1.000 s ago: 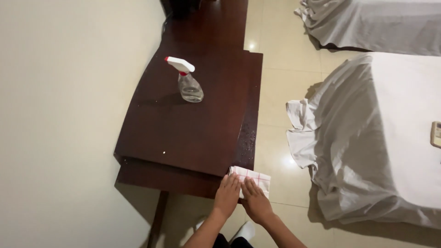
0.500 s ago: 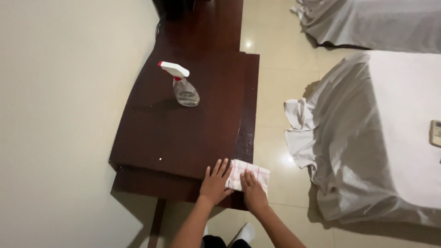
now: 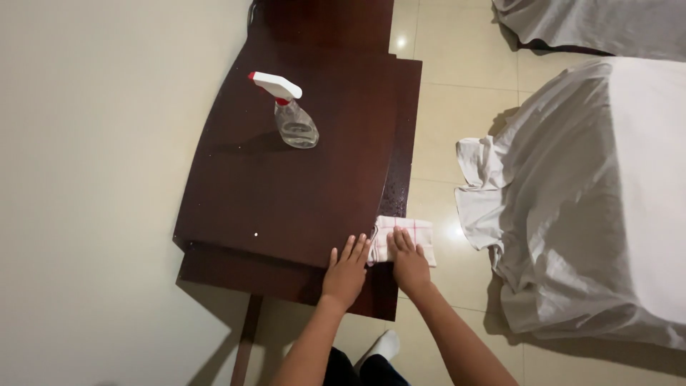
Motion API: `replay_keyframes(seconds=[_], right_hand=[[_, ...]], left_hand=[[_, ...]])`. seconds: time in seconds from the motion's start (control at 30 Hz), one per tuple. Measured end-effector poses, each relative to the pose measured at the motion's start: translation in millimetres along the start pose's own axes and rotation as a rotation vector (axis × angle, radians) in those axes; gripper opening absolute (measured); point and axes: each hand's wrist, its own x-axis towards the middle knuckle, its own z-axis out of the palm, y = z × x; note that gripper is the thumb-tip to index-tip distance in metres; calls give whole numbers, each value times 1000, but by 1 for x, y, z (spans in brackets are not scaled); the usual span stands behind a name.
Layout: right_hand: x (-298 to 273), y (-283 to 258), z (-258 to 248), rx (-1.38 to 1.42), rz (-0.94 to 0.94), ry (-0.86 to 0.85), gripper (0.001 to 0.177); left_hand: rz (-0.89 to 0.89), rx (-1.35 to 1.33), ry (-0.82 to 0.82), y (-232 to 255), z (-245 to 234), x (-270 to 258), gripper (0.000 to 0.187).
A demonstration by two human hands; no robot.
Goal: The person cleans a dark wooden TV stand using a spray bottle and a white cloth. They spray the surface and wipe it down repeatedly, moving along the length of the stand to clean different sections.
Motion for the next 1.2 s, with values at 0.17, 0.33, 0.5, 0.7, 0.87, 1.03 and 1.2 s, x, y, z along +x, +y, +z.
replay_keyframes(seconds=[0.17,0.33,0.5,0.7,0.87,1.03,1.2], right_hand=[[3,7,-1,2,-13,21,66],[-18,6,12,83,-8,81,62],[-34,-10,-1,63,48,-28,56],[2,-15,-7,2,26,-9,72],[49,-2,-25,-51,70,-55,81],[86,12,-49,-98,112,-72,88],[70,13,-39,7,67,109,68]], left_hand=[[-25,5,19,4,4,4,70],[-30,-21,-4,5,-4,5,68],[-38,-57,47,3,-1,4,68],[-60,-58,-9,3,-19,-7,70],[-27,5,-30,-5,-12,-7,69],[-44,-43,-62,-1,-35,-6,72],[-14,-177,64,-13,-18,7,53]])
